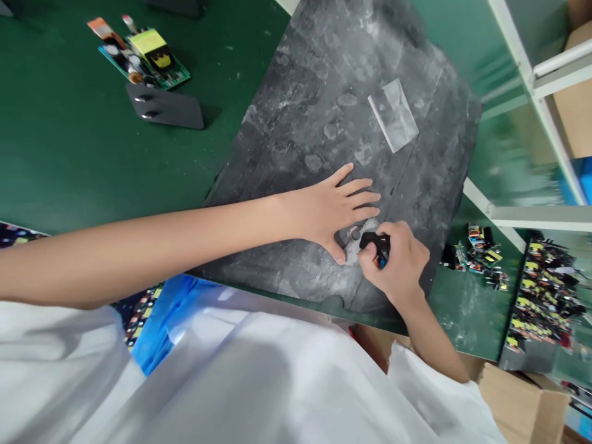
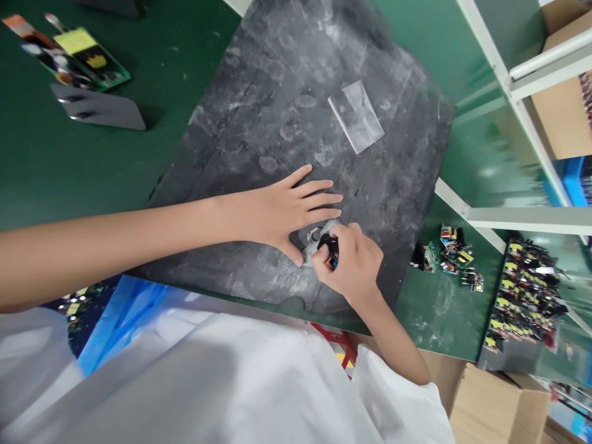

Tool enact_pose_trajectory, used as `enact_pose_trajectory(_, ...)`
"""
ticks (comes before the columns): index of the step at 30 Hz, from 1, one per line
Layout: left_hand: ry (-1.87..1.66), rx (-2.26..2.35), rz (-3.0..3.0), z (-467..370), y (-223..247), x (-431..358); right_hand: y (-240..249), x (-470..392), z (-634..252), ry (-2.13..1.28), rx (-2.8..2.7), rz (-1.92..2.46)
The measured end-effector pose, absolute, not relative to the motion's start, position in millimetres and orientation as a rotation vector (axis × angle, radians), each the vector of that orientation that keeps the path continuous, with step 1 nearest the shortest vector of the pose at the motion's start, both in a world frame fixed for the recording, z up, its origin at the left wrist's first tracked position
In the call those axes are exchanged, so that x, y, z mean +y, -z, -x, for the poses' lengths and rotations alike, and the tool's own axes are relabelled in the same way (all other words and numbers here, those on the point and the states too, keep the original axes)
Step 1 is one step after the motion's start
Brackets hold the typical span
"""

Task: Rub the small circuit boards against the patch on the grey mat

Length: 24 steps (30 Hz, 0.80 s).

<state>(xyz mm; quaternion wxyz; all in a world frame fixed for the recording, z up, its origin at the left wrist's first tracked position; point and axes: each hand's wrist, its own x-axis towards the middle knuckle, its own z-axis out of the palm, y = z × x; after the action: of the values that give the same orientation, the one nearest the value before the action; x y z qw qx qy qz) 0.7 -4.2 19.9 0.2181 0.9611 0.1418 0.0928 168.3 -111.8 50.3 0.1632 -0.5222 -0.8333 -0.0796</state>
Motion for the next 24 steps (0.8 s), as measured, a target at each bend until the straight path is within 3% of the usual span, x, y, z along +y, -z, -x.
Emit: enact_pose_trajectory(24, -0.244, 0.396, -2.672, -1.7, -18.4, -3.5, -49.1, -105.1, -166.3, 0.194, -2.441, 1.451)
